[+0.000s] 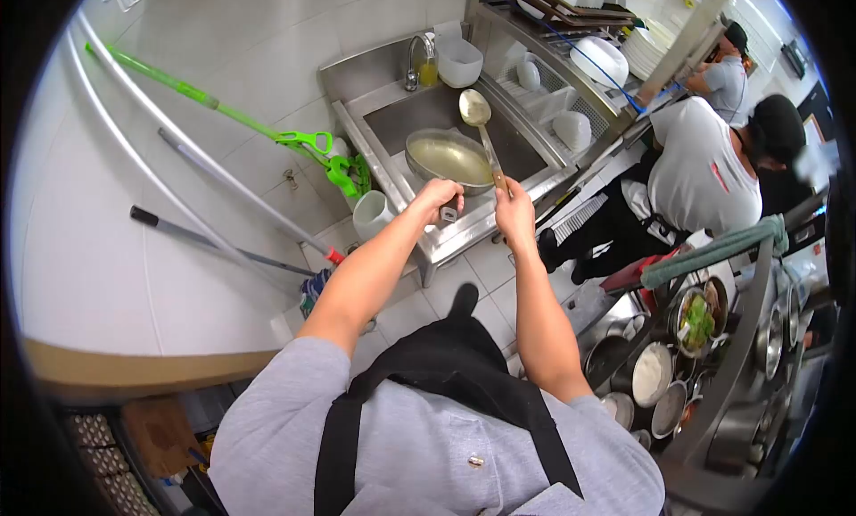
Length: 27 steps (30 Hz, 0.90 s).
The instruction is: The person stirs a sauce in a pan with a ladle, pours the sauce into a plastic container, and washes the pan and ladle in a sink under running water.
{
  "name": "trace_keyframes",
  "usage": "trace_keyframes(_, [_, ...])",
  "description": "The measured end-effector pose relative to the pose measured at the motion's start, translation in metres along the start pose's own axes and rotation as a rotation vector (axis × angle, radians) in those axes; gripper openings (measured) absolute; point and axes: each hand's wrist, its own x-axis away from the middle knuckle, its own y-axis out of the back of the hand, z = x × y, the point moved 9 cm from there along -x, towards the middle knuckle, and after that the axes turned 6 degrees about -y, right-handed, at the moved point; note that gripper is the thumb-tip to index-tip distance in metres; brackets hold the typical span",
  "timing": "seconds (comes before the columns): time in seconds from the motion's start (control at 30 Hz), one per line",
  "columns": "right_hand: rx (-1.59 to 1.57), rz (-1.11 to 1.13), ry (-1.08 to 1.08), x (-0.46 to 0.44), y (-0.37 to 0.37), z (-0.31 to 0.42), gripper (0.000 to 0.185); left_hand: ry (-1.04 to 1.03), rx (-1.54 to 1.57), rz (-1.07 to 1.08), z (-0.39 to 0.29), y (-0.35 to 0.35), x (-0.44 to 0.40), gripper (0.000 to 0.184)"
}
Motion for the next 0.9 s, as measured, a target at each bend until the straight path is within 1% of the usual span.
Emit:
trace_keyframes(0.03, [0.069, -0.011, 0.046, -0.022, -0.005, 0.021, 0.040, 0.025, -0.006, 0.005, 0.007, 0.005, -0.025, 0.016])
trace_keyframes(0.07, [0.076, -0.006, 0.056, -0.050, -0.015, 0.031, 0.040, 0.042, -0.066, 0.015, 0.013, 0.006, -0.041, 0.018])
trace_keyframes(0.1, [0.105, 0.019, 0.063, -0.078, -0.029, 0.040, 0.040, 0.044, -0.054, -0.004, 0.017, 0.010, -0.057, 0.017])
trace_keyframes(0.17, [0.148, 0.060, 0.083, -0.128, -0.053, 0.057, 0.040, 0.087, 0.023, -0.072, 0.031, 0.017, -0.086, 0.016])
trace_keyframes(0.23, [0.236, 0.089, 0.081, -0.170, -0.078, 0.070, 0.040, 0.087, 0.116, -0.112, 0.047, 0.028, -0.120, 0.015])
trace_keyframes(0.27, [0.257, 0.087, 0.122, -0.185, -0.090, 0.077, 0.040, 0.131, 0.125, -0.141, 0.052, 0.033, -0.130, 0.015])
trace_keyframes(0.3, [0.275, 0.099, 0.211, -0.197, -0.102, 0.083, 0.038, 0.135, 0.136, -0.149, 0.056, 0.036, -0.140, 0.015])
trace_keyframes(0.37, [0.386, 0.282, 0.288, -0.201, -0.123, 0.097, 0.037, 0.136, 0.103, -0.191, 0.067, 0.048, -0.165, 0.015])
trace_keyframes(0.4, [0.400, 0.297, 0.280, -0.206, -0.122, 0.097, 0.037, 0.150, 0.119, -0.195, 0.076, 0.050, -0.176, 0.015])
trace_keyframes(0.47, [0.559, 0.434, 0.261, -0.207, -0.132, 0.085, 0.037, 0.150, 0.208, -0.304, 0.099, 0.063, -0.190, 0.014])
trace_keyframes(0.5, [0.571, 0.454, 0.253, -0.211, -0.137, 0.067, 0.037, 0.167, 0.223, -0.313, 0.111, 0.068, -0.196, 0.014])
trace_keyframes(0.57, [0.382, 0.387, 0.317, -0.220, -0.133, 0.033, 0.037, 0.171, 0.199, -0.318, 0.132, 0.075, -0.207, 0.015])
trace_keyframes(0.6, [0.396, 0.406, 0.308, -0.224, -0.135, 0.013, 0.037, 0.192, 0.135, -0.323, 0.130, 0.076, -0.201, 0.015])
trace_keyframes(0.63, [0.316, 0.492, 0.125, -0.227, -0.136, -0.020, 0.036, 0.189, 0.073, -0.320, 0.139, 0.079, -0.202, 0.017])
trace_keyframes(0.67, [0.235, 0.569, -0.068, -0.217, -0.132, -0.032, 0.036, 0.190, 0.061, -0.356, 0.148, 0.082, -0.201, 0.018])
trace_keyframes(0.7, [0.140, 0.599, -0.318, -0.208, -0.125, -0.046, 0.034, 0.193, 0.043, -0.390, 0.157, 0.086, -0.202, 0.019])
trace_keyframes(0.73, [0.134, 0.629, -0.389, -0.201, -0.122, -0.047, 0.034, 0.225, 0.002, -0.457, 0.160, 0.089, -0.201, 0.020])
trace_keyframes(0.77, [0.127, 0.657, -0.458, -0.195, -0.121, -0.053, 0.034, 0.281, -0.105, -0.463, 0.166, 0.095, -0.203, 0.027])
trace_keyframes(0.8, [0.133, 0.660, -0.477, -0.196, -0.126, -0.071, 0.034, 0.338, -0.329, -0.422, 0.168, 0.102, -0.208, 0.032])
trace_keyframes(0.83, [0.156, 0.655, -0.386, -0.201, -0.136, -0.089, 0.034, 0.388, -0.553, -0.373, 0.166, 0.107, -0.211, 0.040])
trace_keyframes(0.87, [0.177, 0.650, -0.292, -0.201, -0.141, -0.090, 0.035, 0.358, -0.625, -0.393, 0.174, 0.115, -0.216, 0.045])
trace_keyframes(0.9, [0.179, 0.654, -0.303, -0.201, -0.144, -0.098, 0.035, 0.323, -0.697, -0.414, 0.181, 0.123, -0.221, 0.052])
